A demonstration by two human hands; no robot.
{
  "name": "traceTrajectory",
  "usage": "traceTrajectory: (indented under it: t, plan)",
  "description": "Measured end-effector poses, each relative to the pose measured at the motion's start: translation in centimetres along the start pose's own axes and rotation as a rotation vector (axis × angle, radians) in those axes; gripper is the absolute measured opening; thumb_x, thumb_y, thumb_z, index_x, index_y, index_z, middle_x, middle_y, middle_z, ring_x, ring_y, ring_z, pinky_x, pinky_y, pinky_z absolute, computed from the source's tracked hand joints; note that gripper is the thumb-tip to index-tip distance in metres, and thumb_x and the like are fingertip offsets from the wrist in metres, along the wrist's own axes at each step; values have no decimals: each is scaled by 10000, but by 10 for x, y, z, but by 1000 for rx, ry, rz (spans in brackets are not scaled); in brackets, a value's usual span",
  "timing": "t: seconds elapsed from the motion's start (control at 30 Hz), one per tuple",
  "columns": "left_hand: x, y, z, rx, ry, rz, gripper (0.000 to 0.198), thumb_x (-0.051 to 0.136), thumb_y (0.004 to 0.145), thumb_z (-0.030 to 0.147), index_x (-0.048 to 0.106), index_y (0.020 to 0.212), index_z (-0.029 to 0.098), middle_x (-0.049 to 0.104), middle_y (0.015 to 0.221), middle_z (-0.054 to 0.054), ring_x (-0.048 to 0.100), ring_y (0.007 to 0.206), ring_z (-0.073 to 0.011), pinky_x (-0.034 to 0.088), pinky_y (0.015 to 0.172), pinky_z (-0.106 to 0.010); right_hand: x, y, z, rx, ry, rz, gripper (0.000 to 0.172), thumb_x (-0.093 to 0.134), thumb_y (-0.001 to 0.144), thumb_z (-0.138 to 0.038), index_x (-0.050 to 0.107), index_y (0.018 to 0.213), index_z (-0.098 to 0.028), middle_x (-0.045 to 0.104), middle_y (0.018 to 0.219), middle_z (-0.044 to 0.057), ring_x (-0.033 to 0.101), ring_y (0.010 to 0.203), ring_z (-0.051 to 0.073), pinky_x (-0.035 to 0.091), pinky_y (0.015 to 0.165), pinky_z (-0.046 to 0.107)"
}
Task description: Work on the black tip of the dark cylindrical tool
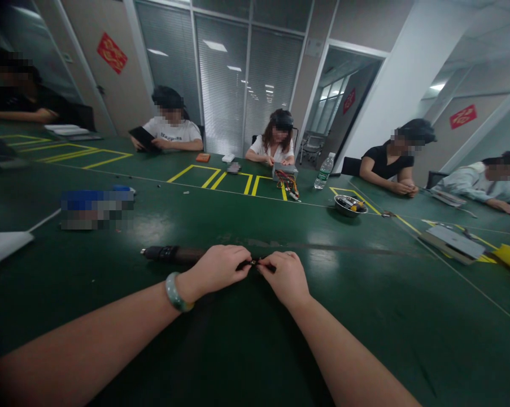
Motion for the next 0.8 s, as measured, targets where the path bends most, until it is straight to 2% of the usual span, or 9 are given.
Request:
traceTrajectory:
  t: [0.4,0.67,0.8]
  plan:
    - [4,0,-2,6,-26,13,141,540,910,302,631,943,198,679,935,-28,640,856,-187,481,768,-310,6,1,-6,-68,-47,-2,54,653,866,-218,693,833,-232,699,844,-15,608,792,148,334,855,325]
    - [6,1,-5,-16,-27,3,121,551,907,306,603,921,197,671,911,-26,640,822,-183,480,747,-303,7,2,-18,-164,-186,-14,75,622,892,-193,688,881,-228,683,869,4,578,818,169,320,890,345]
    - [3,1,-5,-44,-43,-6,134,565,896,298,572,992,205,671,920,-26,650,838,-192,486,749,-303,7,4,-19,-179,-233,-22,101,607,903,-184,693,890,-236,674,859,2,572,815,172,328,870,346]
Point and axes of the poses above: each hand's wrist, its own y-axis towards the middle knuckle, its own x-axis out of the palm, z = x × y, the point moved 8 cm from there along y, towards the middle knuckle
